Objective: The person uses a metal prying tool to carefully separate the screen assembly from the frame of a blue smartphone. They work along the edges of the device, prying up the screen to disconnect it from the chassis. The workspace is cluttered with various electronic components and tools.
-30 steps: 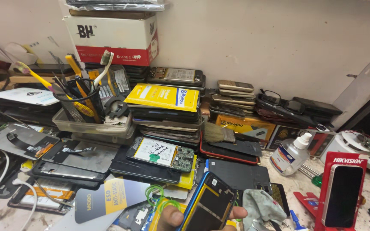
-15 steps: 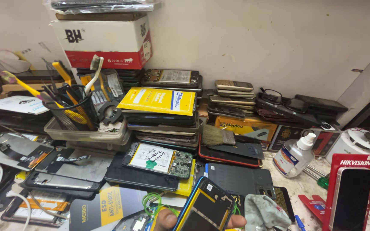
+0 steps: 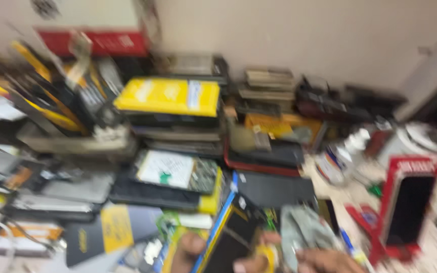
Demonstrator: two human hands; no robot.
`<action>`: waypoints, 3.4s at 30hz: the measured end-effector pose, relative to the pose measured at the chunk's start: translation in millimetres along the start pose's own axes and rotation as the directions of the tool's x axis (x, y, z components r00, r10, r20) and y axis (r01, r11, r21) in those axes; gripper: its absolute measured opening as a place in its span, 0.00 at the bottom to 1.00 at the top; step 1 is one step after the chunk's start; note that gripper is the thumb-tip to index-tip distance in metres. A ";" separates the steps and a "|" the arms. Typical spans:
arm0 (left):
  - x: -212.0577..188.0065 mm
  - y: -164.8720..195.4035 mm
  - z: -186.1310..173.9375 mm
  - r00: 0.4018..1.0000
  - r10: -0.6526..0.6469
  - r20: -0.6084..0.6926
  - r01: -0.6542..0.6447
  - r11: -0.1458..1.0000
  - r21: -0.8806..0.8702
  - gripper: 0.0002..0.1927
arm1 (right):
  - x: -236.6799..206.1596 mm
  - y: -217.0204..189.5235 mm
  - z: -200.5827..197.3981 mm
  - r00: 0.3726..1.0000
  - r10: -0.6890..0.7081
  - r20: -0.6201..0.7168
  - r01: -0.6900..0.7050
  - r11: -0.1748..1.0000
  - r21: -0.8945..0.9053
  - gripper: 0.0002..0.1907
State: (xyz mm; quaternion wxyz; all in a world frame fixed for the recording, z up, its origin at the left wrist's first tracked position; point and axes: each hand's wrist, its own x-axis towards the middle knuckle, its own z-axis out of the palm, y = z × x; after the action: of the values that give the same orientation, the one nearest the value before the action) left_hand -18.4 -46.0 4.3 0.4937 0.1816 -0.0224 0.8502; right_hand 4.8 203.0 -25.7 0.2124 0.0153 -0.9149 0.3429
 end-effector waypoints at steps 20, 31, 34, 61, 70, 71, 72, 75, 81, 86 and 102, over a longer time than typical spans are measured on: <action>-19.1 -6.6 0.1 0.991 0.033 -0.126 -0.045 0.995 -0.089 0.48 | -21.0 -31.3 -15.4 0.993 0.016 -0.117 -0.016 1.000 -0.002 0.06; -20.9 -8.4 7.4 0.984 -0.021 -0.175 -0.007 0.987 -0.158 0.43 | -45.7 12.8 -36.2 0.993 -0.109 -0.040 0.099 0.975 -0.200 0.07; -19.0 -9.2 6.5 0.980 -0.045 -0.194 0.012 0.985 -0.170 0.43 | -36.7 2.8 -40.2 0.983 -0.156 -0.099 0.133 0.969 -0.207 0.09; -19.8 -23.5 -35.7 0.918 -0.115 -0.379 0.250 0.911 0.328 0.28 | -29.5 -54.2 14.0 0.986 -0.160 -0.050 0.168 0.952 0.254 0.12; -13.8 -28.2 -30.5 0.899 -0.134 -0.417 0.311 0.866 0.392 0.32 | -36.3 -40.4 19.6 0.971 -0.177 -0.161 0.211 0.951 0.228 0.15; -14.1 -28.7 -30.8 0.891 -0.149 -0.430 0.329 0.863 0.383 0.32 | -39.0 -39.5 19.7 0.966 -0.188 -0.177 0.224 0.952 0.210 0.16; -14.7 -29.1 -31.2 0.882 -0.164 -0.441 0.347 0.860 0.374 0.33 | -42.2 -38.7 19.8 0.975 -0.122 -0.184 0.166 0.956 0.243 0.16; -14.0 -29.4 -32.8 0.861 -0.175 -0.477 0.324 0.913 0.250 0.34 | -49.9 -33.5 19.0 0.985 -0.025 -0.170 0.073 0.956 0.285 0.15; -16.7 -30.0 -26.9 0.915 -0.058 -0.398 0.181 0.943 0.278 0.31 | -53.2 -4.9 2.8 0.985 -0.175 -0.012 0.175 0.984 0.031 0.15; -19.6 -28.6 -19.3 0.909 -0.074 -0.409 0.148 0.977 0.152 0.32 | -54.5 11.7 -12.7 0.956 -0.265 0.123 0.260 0.964 0.060 0.14; -16.8 -23.2 -23.3 0.925 -0.076 -0.372 0.159 0.967 0.198 0.39 | -13.0 11.3 -64.8 0.972 0.141 0.186 -0.019 0.842 -0.539 0.20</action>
State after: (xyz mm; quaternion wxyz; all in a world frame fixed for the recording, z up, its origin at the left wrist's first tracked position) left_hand 2.1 -43.0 -26.3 0.5160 0.0777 0.1759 0.8347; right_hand 39.2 251.2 5.8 0.0920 -0.0452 -0.9915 0.0802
